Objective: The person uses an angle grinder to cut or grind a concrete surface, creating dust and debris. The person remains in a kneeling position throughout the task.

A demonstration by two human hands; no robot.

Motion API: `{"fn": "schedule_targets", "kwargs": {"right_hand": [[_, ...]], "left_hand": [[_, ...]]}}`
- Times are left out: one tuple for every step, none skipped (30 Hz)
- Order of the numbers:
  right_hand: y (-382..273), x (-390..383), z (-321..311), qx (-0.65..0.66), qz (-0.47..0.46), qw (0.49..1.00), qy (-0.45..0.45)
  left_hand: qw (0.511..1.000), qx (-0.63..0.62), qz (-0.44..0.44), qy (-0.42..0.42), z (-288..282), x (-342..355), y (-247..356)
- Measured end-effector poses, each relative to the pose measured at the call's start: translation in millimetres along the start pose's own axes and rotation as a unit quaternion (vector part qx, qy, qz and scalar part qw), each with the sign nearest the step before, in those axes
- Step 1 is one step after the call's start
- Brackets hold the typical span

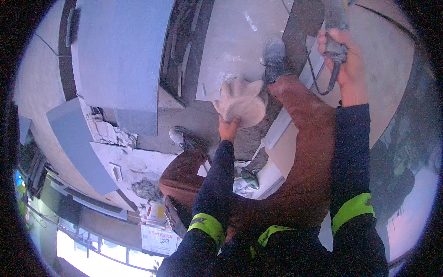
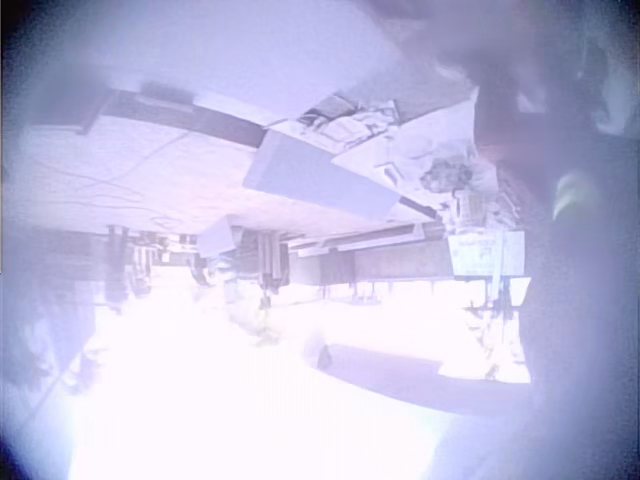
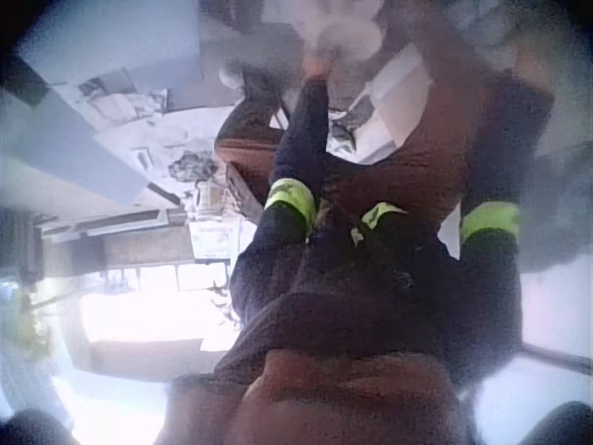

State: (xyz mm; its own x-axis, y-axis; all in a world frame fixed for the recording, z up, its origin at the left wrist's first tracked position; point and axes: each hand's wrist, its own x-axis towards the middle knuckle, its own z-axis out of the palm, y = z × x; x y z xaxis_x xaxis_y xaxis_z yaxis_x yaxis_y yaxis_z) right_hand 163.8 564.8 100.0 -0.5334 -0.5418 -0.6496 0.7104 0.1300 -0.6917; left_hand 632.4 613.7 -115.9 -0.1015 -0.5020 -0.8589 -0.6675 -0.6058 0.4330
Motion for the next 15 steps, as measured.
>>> {"fn": "schedule_targets", "kwargs": {"right_hand": [[0, -3, 7, 0.021, -0.002, 0.999, -0.028], [1, -8, 6, 0.027, -0.006, 0.999, -0.030], [3, -11, 6, 0.033, -0.011, 0.999, -0.034], [4, -15, 11, 0.039, -0.017, 0.998, -0.038], [9, -19, 16, 0.042, -0.013, 0.998, -0.042], [18, -22, 21, 0.046, -0.009, 0.998, -0.047], [26, -25, 28, 0.050, -0.003, 0.997, -0.053], [32, -25, 35, 0.053, 0.007, 0.997, -0.055], [37, -24, 43, 0.056, 0.016, 0.997, -0.058], [40, -27, 46, 0.058, 0.026, 0.996, -0.054], [46, -29, 49, 0.057, 0.025, 0.997, -0.051], [50, -31, 51, 0.057, 0.024, 0.997, -0.046], [54, -34, 53, 0.055, 0.020, 0.997, -0.040], [58, -35, 60, 0.058, 0.020, 0.997, -0.049], [62, -37, 67, 0.060, 0.019, 0.996, -0.056]], "left_hand": [[1.000, -0.007, 0.005, 0.000, -2, 4, -2], [1.000, 0.003, 0.024, 0.000, -2, 2, 2], [0.999, 0.012, 0.044, 0.002, -2, 0, 7], [0.998, 0.022, 0.065, 0.003, -3, -2, 10], [0.998, 0.042, 0.055, 0.013, -7, -6, 12], [0.997, 0.061, 0.045, 0.023, -11, -10, 15], [0.995, 0.081, 0.034, 0.036, -14, -13, 9], [0.994, 0.087, 0.050, 0.029, -22, -16, 2], [0.993, 0.094, 0.066, 0.023, -36, -18, -7], [0.991, 0.102, 0.080, 0.010, -46, -26, -20], [0.991, 0.114, 0.072, 0.016, -56, -36, -32], [0.990, 0.126, 0.064, 0.021, -66, -47, -43], [0.989, 0.137, 0.058, 0.023, -74, -57, -55], [0.991, 0.125, 0.042, 0.026, -81, -64, -73], [0.990, 0.130, 0.045, 0.019, -89, -70, -91]]}}
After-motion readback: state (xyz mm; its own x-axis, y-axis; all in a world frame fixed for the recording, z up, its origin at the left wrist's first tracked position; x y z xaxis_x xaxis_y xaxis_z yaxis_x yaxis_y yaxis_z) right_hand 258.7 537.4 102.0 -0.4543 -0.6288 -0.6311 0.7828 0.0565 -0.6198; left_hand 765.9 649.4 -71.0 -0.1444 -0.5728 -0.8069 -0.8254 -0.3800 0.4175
